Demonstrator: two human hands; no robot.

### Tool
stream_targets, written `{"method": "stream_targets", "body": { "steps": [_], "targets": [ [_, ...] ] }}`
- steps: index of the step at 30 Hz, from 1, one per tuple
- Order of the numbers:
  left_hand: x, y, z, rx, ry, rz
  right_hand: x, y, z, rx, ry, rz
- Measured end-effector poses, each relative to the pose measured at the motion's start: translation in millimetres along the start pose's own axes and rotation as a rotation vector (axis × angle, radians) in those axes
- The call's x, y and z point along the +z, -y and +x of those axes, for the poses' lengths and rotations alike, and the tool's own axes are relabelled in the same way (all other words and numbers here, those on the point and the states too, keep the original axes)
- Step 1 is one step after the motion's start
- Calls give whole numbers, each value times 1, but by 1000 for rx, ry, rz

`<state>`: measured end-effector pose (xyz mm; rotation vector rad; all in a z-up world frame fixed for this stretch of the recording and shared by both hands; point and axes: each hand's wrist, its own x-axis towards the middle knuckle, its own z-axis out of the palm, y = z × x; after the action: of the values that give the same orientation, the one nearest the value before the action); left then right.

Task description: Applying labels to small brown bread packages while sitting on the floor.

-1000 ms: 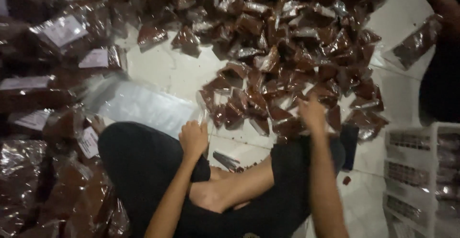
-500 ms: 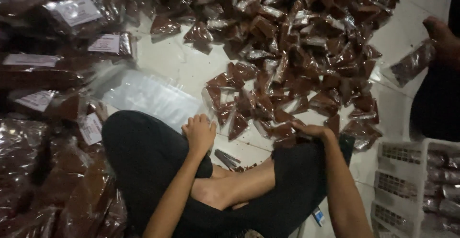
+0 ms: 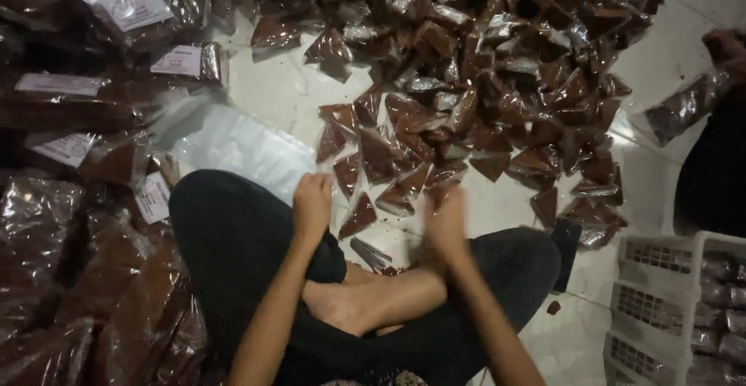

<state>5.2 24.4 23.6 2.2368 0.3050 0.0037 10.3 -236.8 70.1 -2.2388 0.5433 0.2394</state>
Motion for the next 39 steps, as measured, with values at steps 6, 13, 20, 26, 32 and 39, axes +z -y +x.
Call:
{"method": "stream_targets", "body": {
  "steps": [6,13,20,26,32,39],
  "targets": [
    [-32,25,20,216,-364,55,108,23,-63,-681,305,-490],
    [-68,-2,-6,322,-366,112,101,-68,37,-1016,152,-799],
    [-50,24,-8,332,-629,227,84,-47,20,-479,-197,-642],
    [-80,9,-20,635,-676,318,66,-48,21,-138,-110,42],
    [-57,25,-19,492,-585,277,76,26,-13,-557,-336,-237],
    [-71,11,-16,517,-592,282,176,65,13,-443,16,-372]
  ]
}}
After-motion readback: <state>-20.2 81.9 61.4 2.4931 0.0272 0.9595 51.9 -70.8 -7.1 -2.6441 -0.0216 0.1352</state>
